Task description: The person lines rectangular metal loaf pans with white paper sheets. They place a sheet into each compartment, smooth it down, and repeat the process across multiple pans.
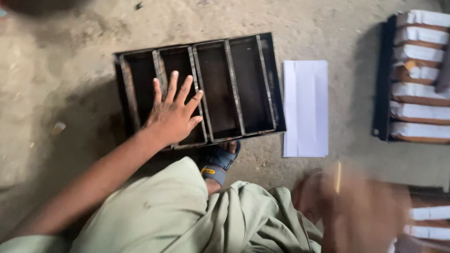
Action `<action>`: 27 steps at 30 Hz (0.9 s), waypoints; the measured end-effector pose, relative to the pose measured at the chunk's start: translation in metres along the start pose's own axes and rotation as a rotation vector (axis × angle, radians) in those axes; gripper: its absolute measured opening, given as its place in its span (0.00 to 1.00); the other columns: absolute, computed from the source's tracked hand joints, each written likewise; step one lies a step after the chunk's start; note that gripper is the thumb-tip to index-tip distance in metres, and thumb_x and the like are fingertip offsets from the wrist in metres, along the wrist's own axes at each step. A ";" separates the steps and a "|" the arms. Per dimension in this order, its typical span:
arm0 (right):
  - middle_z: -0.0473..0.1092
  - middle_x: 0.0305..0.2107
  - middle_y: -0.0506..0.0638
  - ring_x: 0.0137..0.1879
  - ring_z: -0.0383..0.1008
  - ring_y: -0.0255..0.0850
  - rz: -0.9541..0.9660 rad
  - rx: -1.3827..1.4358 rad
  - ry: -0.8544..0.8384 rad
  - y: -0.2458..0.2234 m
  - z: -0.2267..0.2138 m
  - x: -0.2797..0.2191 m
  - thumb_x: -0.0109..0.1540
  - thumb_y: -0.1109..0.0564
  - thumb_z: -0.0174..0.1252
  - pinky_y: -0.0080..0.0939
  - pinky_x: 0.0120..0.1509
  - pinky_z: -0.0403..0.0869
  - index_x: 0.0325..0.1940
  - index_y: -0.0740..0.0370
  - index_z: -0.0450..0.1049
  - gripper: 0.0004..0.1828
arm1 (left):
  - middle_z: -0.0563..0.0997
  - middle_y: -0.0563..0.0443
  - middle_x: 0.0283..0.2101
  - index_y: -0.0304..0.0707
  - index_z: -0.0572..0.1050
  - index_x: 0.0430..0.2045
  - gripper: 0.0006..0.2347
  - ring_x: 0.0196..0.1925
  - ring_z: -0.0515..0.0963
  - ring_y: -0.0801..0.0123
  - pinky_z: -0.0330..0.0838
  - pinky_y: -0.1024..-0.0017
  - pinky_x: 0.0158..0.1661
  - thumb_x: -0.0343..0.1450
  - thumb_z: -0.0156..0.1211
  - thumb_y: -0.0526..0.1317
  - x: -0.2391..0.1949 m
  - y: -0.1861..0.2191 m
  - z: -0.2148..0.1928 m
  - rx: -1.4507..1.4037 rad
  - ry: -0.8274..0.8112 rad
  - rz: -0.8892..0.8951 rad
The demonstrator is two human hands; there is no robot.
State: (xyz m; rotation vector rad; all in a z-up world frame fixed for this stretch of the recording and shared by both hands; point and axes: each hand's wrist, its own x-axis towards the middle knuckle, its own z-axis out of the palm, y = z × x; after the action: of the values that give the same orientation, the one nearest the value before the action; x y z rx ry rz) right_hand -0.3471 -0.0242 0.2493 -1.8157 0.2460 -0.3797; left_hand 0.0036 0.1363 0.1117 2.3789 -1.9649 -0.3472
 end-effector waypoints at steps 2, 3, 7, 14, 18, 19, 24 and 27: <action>0.75 0.50 0.54 0.58 0.77 0.42 0.124 0.038 0.292 0.055 -0.028 0.019 0.63 0.64 0.59 0.40 0.63 0.74 0.53 0.63 0.73 0.14 | 0.51 0.35 0.76 0.46 0.65 0.68 0.31 0.78 0.43 0.36 0.36 0.26 0.66 0.70 0.56 0.57 0.020 0.010 -0.007 0.010 0.044 0.127; 0.75 0.50 0.53 0.57 0.77 0.41 0.197 0.062 0.443 0.091 -0.038 0.029 0.63 0.66 0.59 0.39 0.62 0.75 0.53 0.63 0.73 0.14 | 0.51 0.33 0.75 0.45 0.65 0.68 0.31 0.77 0.44 0.37 0.38 0.26 0.66 0.70 0.56 0.57 0.033 0.021 -0.007 0.000 0.067 0.194; 0.69 0.44 0.66 0.47 0.71 0.62 0.460 -0.874 0.549 0.249 -0.026 0.027 0.58 0.52 0.72 0.56 0.51 0.72 0.52 0.67 0.70 0.26 | 0.52 0.32 0.75 0.46 0.66 0.68 0.30 0.77 0.45 0.35 0.41 0.28 0.67 0.70 0.58 0.54 0.062 0.069 0.012 -0.141 0.181 0.332; 0.73 0.47 0.60 0.53 0.71 0.60 0.526 -0.969 0.455 0.325 -0.010 -0.046 0.63 0.59 0.59 0.55 0.59 0.72 0.39 0.64 0.76 0.05 | 0.53 0.40 0.75 0.50 0.69 0.64 0.27 0.77 0.44 0.41 0.41 0.30 0.66 0.68 0.60 0.52 0.064 0.064 0.029 -0.252 0.026 0.383; 0.74 0.42 0.60 0.52 0.73 0.60 0.543 -0.873 0.514 0.292 -0.020 -0.027 0.57 0.60 0.63 0.56 0.57 0.73 0.29 0.69 0.74 0.08 | 0.57 0.38 0.73 0.42 0.72 0.60 0.26 0.77 0.47 0.42 0.41 0.31 0.67 0.67 0.64 0.49 0.068 0.061 0.018 -0.379 -0.008 0.349; 0.75 0.43 0.60 0.52 0.74 0.60 0.526 -0.820 0.462 0.286 -0.023 -0.018 0.58 0.59 0.64 0.55 0.57 0.73 0.30 0.68 0.76 0.08 | 0.59 0.37 0.72 0.40 0.73 0.59 0.26 0.77 0.49 0.42 0.41 0.32 0.68 0.66 0.65 0.48 0.068 0.061 0.017 -0.420 0.002 0.334; 0.71 0.62 0.61 0.56 0.77 0.54 0.544 -0.546 0.463 0.234 -0.050 0.017 0.63 0.59 0.64 0.50 0.57 0.74 0.34 0.66 0.77 0.07 | 0.71 0.38 0.69 0.37 0.74 0.60 0.21 0.76 0.63 0.47 0.53 0.42 0.73 0.72 0.64 0.41 0.079 0.069 0.010 -0.623 0.159 0.235; 0.57 0.71 0.70 0.75 0.61 0.62 0.119 -0.566 0.395 0.186 -0.035 0.051 0.55 0.68 0.64 0.55 0.70 0.68 0.33 0.66 0.76 0.05 | 0.70 0.33 0.68 0.30 0.68 0.63 0.24 0.72 0.67 0.46 0.63 0.50 0.67 0.73 0.64 0.41 0.102 0.070 0.006 -0.979 0.189 0.276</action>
State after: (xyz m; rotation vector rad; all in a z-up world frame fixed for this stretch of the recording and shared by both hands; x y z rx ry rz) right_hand -0.3075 -0.1244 0.0854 -2.2511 0.7976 -0.6292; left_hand -0.0476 0.0242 0.1028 1.4463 -1.4790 -0.7967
